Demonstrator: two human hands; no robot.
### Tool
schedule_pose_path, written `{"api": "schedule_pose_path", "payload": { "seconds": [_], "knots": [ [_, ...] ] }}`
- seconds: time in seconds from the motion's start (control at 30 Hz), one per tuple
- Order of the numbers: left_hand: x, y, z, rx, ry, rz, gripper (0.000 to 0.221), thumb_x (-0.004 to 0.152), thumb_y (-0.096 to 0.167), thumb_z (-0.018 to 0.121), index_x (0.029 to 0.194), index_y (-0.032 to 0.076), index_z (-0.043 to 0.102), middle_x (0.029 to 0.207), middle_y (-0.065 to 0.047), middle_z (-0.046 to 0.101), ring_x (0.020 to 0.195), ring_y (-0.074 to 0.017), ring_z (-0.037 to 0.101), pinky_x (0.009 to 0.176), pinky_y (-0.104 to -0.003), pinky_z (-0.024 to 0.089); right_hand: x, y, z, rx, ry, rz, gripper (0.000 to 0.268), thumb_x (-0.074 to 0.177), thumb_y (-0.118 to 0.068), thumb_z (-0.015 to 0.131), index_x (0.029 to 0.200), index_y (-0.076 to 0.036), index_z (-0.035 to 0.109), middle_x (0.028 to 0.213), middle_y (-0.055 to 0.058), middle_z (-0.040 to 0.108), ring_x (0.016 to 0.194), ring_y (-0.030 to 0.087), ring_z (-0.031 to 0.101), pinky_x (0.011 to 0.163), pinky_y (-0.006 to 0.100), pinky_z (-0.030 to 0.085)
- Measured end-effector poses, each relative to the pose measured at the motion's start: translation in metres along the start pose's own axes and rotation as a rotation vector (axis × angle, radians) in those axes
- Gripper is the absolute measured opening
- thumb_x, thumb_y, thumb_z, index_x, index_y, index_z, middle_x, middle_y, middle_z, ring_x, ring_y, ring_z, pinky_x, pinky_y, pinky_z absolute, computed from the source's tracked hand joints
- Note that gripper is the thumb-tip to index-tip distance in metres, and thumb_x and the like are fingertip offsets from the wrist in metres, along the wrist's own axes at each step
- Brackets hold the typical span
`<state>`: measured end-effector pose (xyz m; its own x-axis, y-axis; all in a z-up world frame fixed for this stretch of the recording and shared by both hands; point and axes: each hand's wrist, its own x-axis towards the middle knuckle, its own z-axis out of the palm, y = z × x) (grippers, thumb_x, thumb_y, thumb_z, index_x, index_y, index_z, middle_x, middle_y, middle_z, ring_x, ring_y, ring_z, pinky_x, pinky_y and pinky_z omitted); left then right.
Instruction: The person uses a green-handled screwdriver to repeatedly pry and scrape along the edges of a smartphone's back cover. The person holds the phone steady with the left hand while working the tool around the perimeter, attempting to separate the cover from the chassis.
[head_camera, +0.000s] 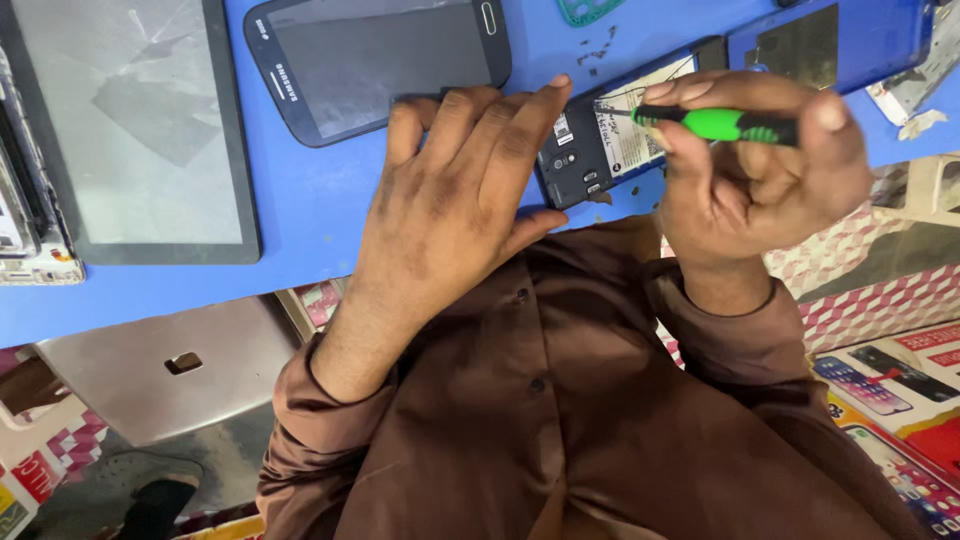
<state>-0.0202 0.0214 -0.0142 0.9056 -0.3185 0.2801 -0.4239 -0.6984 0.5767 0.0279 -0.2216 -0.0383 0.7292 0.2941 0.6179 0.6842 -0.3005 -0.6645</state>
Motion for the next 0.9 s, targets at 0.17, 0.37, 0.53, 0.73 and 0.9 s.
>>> {"api": "schedule_pose_path", "payload": {
  "seconds": [0.17, 0.37, 0.53, 0.73, 0.9],
  "knots": [
    [-0.001, 0.0, 0.0, 0.006, 0.011, 0.008, 0.093, 0.082, 0.04, 0.091, 0.152, 0.002, 0.042, 0.132, -0.005, 0.061, 0.124, -0.025, 0.056, 0.104, -0.045, 0.04, 0.012, -0.014, -0.003, -0.115, -0.109, -0.018, 0.087, 0.102, 0.007, 0.082, 0.161, -0.033, 0.033, 0.114, 0.018, 0.068, 0.088, 0.027, 0.072, 0.073, 0.025, 0.059],
    [0.001, 0.001, -0.002, 0.019, 0.041, 0.02, 0.095, 0.078, 0.04, 0.092, 0.15, 0.001, 0.044, 0.127, -0.006, 0.062, 0.12, -0.025, 0.057, 0.1, -0.044, 0.041, 0.018, -0.027, 0.004, -0.119, -0.109, -0.003, 0.082, 0.107, 0.005, 0.081, 0.162, -0.035, 0.036, 0.112, 0.017, 0.069, 0.095, 0.026, 0.075, 0.078, 0.029, 0.064],
    [0.0, 0.0, -0.001, 0.021, 0.033, 0.013, 0.094, 0.082, 0.042, 0.092, 0.151, 0.001, 0.043, 0.127, -0.005, 0.061, 0.123, -0.0241, 0.056, 0.104, -0.045, 0.041, 0.02, -0.026, 0.006, -0.03, -0.155, 0.039, 0.07, 0.11, 0.005, 0.07, 0.161, -0.033, 0.041, 0.122, 0.02, 0.07, 0.1, 0.029, 0.078, 0.082, 0.033, 0.067],
    [0.0, 0.0, -0.002, 0.035, 0.037, 0.017, 0.095, 0.078, 0.04, 0.092, 0.15, 0.001, 0.045, 0.122, -0.006, 0.062, 0.119, -0.0244, 0.057, 0.102, -0.044, 0.042, 0.031, -0.028, 0.003, 0.116, -0.219, 0.057, 0.063, 0.109, 0.002, 0.068, 0.159, -0.026, 0.044, 0.129, 0.02, 0.069, 0.11, 0.033, 0.074, 0.098, 0.039, 0.065],
    [-0.002, 0.0, 0.0, 0.007, 0.034, 0.012, 0.092, 0.083, 0.039, 0.091, 0.151, 0.001, 0.042, 0.126, -0.005, 0.062, 0.12, -0.0238, 0.056, 0.105, -0.045, 0.04, 0.033, -0.022, -0.002, 0.168, -0.165, 0.068, 0.059, 0.107, 0.006, 0.071, 0.155, -0.021, 0.05, 0.128, 0.018, 0.067, 0.107, 0.031, 0.074, 0.095, 0.037, 0.067]
  ]
}}
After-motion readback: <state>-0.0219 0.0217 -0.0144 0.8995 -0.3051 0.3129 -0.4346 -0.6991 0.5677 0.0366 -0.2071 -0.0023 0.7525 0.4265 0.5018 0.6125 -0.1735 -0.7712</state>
